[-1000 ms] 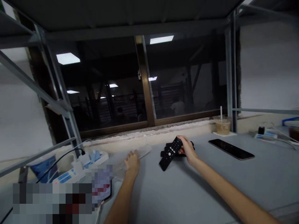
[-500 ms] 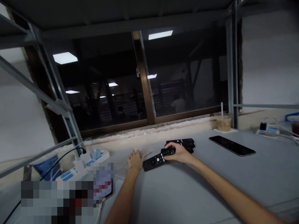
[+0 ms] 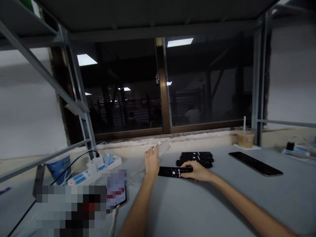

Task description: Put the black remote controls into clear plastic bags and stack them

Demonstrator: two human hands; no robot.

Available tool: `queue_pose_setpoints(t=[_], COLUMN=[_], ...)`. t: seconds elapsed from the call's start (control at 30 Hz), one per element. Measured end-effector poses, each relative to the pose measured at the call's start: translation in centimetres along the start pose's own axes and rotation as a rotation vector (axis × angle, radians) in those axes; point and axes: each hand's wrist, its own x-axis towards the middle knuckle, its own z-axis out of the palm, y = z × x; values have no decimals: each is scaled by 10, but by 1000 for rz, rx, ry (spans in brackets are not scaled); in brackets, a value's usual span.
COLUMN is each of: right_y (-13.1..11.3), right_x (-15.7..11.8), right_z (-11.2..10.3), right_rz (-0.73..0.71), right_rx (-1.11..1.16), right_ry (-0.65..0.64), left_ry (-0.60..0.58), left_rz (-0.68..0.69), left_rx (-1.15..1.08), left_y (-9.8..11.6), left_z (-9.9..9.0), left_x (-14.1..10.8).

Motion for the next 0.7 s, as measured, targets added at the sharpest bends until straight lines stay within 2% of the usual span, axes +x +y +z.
queue_pose_setpoints(t=[0.13, 0.2, 0.3, 0.4, 0.47, 0.53, 0.63, 0.7], right_y=[3, 5, 6, 4, 1, -3, -9, -13], right_x=[6, 10, 13, 14, 13, 9, 3, -1], right_z=[-13, -26, -41, -46, -44, -40, -35, -34], right_rz=[-186, -217, -197, -177, -179, -199, -271, -295], right_rx=[-78, -106, -128, -105, -99, -159, -363, -465], right_ry=[106, 192, 435, 695, 786, 802, 689, 619], left_ry=[25, 28, 56, 58, 7, -78, -190, -212], left_rz=[27, 12, -26, -24, 16, 78, 157, 168], left_rx=[-49, -48, -39, -57, -64, -52, -24, -24], left_y=[2, 1, -2, -3, -3, -2, 0, 2], left_z=[-5, -5, -2, 2, 5, 7, 8, 8], left_x=[1, 0, -2, -5, -6, -7, -7, -7])
